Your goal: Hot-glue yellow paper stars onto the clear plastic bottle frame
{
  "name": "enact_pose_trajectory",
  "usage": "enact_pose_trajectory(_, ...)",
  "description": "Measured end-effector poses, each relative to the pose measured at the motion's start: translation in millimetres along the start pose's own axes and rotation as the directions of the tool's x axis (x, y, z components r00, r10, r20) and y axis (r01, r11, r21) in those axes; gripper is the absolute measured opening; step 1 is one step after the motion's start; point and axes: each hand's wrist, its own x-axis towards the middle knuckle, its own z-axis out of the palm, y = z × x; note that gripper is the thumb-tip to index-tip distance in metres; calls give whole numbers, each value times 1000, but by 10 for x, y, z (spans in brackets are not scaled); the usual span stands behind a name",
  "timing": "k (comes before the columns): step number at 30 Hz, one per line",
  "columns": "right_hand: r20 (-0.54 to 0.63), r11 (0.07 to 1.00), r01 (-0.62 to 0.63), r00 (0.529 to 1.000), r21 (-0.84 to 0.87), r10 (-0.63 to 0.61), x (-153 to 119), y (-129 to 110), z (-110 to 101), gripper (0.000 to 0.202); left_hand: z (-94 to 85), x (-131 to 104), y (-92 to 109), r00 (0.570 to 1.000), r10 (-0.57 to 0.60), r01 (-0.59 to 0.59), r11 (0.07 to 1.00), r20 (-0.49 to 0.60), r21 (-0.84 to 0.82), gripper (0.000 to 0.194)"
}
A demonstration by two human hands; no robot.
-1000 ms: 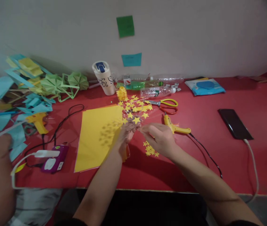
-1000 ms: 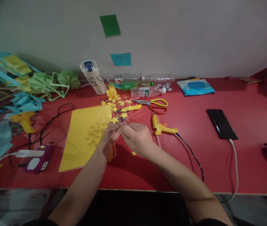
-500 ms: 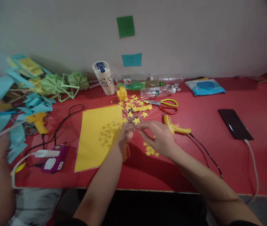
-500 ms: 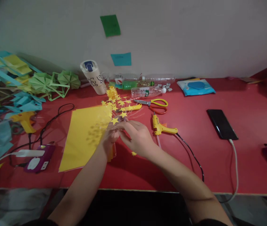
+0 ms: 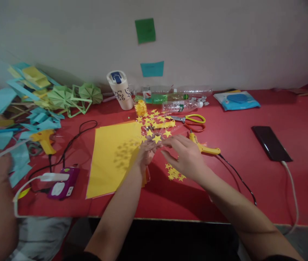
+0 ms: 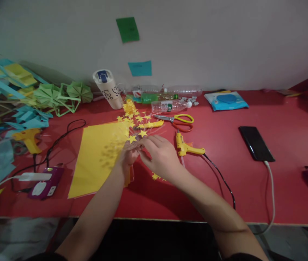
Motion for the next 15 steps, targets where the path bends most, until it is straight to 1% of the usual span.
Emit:
enact_pose_trajectory(3, -3, 996, 67, 998, -51, -67, 3, 26, 40, 16, 40, 0, 8, 1000, -12, 11, 1000, -20, -8, 15)
enact_pose_trajectory(5, 1, 994, 88, 996, -70, -89, 0, 38, 61, 20, 95, -8, 38, 1000, -19, 19, 1000, -11, -18, 15)
enact_pose_trajectory(8, 19, 990, 112, 994, -81, -111, -6, 48, 79, 24, 170, -34, 116, 1000, -15, 16, 999, 19, -48, 22)
enact_pose_trajectory(12, 86, 985, 160, 984, -72, -153, -8, 65, 89, 26, 214, -76, 211, 998, -18, 26, 991, 57, -133, 36)
enact_pose_trajectory(15, 102, 986, 159, 983, -59, -152, -9, 66, 82, 25, 226, -91, 234, 998, -31, 39, 989, 63, -141, 36)
